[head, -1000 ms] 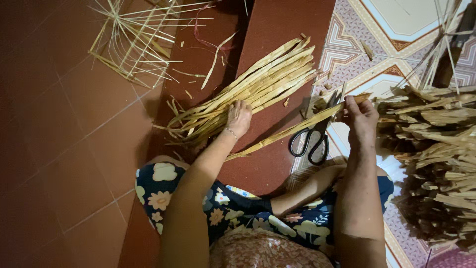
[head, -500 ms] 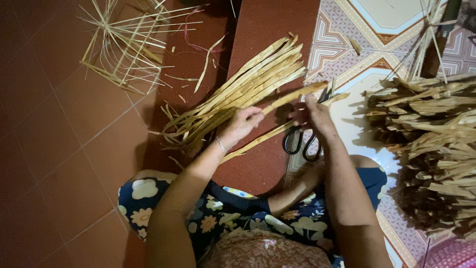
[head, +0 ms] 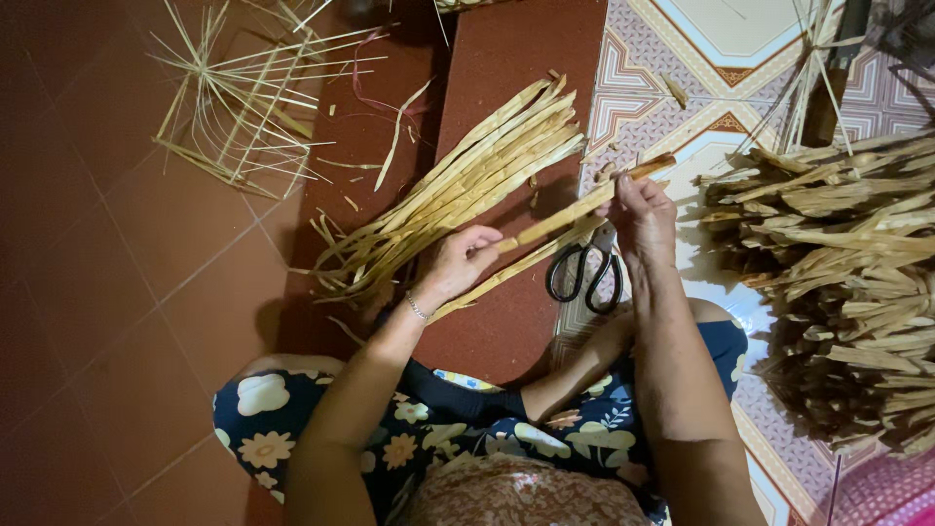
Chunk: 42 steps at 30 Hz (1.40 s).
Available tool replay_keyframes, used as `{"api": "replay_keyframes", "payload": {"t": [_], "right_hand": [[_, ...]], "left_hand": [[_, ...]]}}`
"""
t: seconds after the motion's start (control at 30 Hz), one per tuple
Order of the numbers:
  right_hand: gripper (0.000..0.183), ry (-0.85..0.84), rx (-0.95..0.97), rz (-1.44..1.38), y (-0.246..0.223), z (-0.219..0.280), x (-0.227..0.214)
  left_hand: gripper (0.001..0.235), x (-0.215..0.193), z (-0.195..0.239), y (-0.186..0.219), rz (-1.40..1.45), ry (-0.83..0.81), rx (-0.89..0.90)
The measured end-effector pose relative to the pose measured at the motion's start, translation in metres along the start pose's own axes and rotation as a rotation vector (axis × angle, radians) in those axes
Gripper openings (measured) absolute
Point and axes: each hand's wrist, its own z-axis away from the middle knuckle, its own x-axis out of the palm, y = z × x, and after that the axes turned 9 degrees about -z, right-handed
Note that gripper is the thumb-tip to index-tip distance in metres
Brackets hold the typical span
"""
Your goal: The person sits on the floor and repeatedly splits dried palm leaves into thinner strips by hand. They use scissors to trim the ends of the strips and place the finished pieces into a pile.
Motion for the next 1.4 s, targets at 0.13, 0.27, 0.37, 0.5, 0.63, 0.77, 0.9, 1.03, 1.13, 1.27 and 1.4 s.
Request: {"api": "replay_keyframes", "payload": {"t": [0.13,0.27,0.37,0.5,0.63,0.77,0.9,1.03,1.13,1.27,1.4], "right_hand": [[0.019,-0.021,-0.098,0.022,0.011,0.003,-0.004],[0.016,-0.065,-0.083,0.002,0.021,0.009,0.002],[0.012,-0.132,-0.046,-0.064,0.018,0.016,0.011],[0.012,-0.056,0.008,0.082,-0.002,0.027,0.03],[0.053,-0.168,-0.407,0.539,-0.027,0.039,0.054],[0.054,-0.3,-0.937,1.372,-0.031,0.045,0.066],[0.041,-0.612,-0.851,1.716,0.008,0.048,0.057],[0.027,-0.698,-0.52,1.641,0.037,0.038,0.027],[0.031,-0.747,-0.546,1.616,0.044,0.028,0.012],[0.029,-0.768,-0.563,1.666,0.042,0.02,0.011],[0.02,-0.639,-0.396,1.934,0.041,0.019,0.014]], "left_hand": [[0.042,0.0,0.005,0.025,-0.075,-0.094,-0.013],[0.034,0.019,0.004,0.04,-0.044,-0.03,0.135],[0.024,0.027,-0.001,0.04,-0.054,0.035,0.186],[0.014,0.02,-0.009,0.035,-0.133,0.176,0.335],[0.014,0.008,-0.013,0.034,-0.281,0.198,0.35],[0.018,0.001,-0.013,0.029,-0.501,0.163,0.243],[0.015,0.001,-0.009,0.017,-0.386,0.136,0.126],[0.02,-0.002,-0.007,-0.004,-0.229,0.017,0.093],[0.038,-0.003,-0.017,-0.025,-0.408,-0.155,-0.14],[0.033,0.0,-0.045,-0.059,-0.51,0.012,-0.221],[0.017,0.011,-0.063,-0.085,-0.935,0.328,0.011]]}}
